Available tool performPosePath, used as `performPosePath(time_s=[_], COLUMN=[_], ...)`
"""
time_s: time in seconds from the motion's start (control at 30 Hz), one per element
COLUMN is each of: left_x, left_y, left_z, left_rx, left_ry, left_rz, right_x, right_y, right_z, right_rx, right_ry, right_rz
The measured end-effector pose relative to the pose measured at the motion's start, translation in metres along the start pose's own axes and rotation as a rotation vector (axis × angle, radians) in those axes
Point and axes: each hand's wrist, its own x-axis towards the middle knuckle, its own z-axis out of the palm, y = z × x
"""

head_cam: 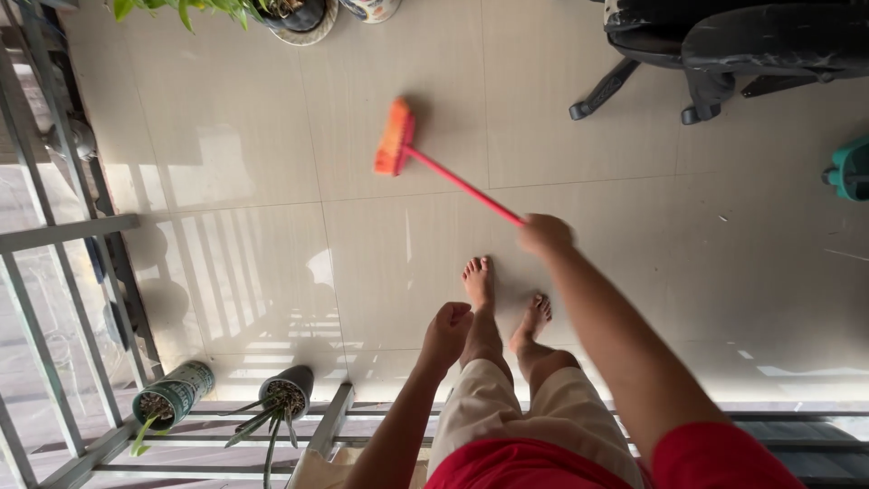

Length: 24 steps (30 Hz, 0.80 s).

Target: Sweeping the floor using a broom and a dustpan.

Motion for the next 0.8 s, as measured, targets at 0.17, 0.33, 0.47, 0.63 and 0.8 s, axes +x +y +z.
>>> performPosePath(time_s=[0.17, 0.33, 0.47, 0.63, 0.8], left_x=[0.029, 0.040, 0.056, 0.043, 0.044], left_y=[0.015, 0.037, 0.038, 0.052, 0.065], left_z=[0.032, 0.083, 0.126, 0.154, 0.157], left_rx=[0.100, 0.201, 0.291, 0.282, 0.149], left_ry=[-0.123, -0.277, -0.315, -0.293, -0.237], left_rz=[0.051, 0.123, 0.257, 0.222, 0.195], right_x=[-0.079, -0.168, -0.215, -0.226, -0.123], right_y=[0.180, 0.280, 0.296, 0.270, 0.172], right_z=[-0.027, -0.052, -0.083, -0.106, -0.107], right_rx=[0.110, 0.114, 0.031, 0.050, 0.081], right_ry=[-0.108, -0.203, -0.151, -0.162, 0.068], right_rz=[0.298, 0.614, 0.621, 0.450, -0.038])
